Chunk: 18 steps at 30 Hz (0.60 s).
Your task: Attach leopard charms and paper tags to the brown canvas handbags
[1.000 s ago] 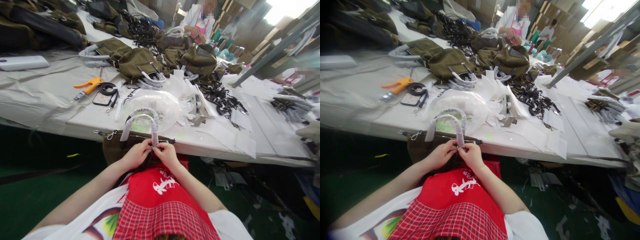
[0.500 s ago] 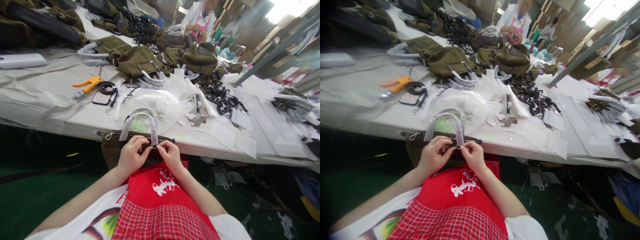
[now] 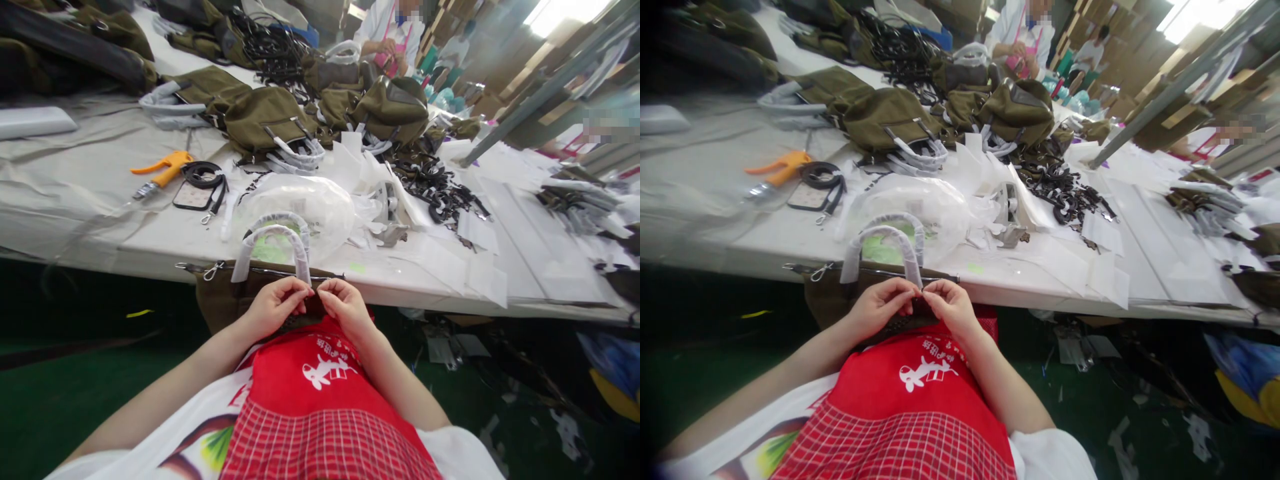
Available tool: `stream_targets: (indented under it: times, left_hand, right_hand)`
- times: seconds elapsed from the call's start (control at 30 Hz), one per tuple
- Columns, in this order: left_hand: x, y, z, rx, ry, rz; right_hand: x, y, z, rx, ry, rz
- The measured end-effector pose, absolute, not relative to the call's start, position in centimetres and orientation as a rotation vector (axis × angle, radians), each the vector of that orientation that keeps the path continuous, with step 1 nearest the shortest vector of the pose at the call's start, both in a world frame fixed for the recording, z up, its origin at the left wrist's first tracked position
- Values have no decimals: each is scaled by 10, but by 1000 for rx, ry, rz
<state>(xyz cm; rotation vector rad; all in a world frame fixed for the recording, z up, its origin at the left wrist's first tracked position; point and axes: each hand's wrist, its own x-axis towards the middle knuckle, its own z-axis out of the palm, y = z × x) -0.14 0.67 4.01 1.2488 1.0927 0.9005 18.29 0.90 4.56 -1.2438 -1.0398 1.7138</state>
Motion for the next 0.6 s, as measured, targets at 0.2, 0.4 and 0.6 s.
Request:
stream_targets:
  times: [0.2, 0.4, 0.6]
  left_hand:
    - [-8, 11, 53, 1082, 1097, 912]
    - [-11, 12, 71, 1498, 1088, 768]
    - [-10, 11, 81, 1833, 980, 672]
  right_hand:
    - [195, 2, 50, -1211, -1103, 1745]
    - [198, -4, 58, -1275, -1797, 1254]
    - [205, -3, 75, -1189, -2326, 926]
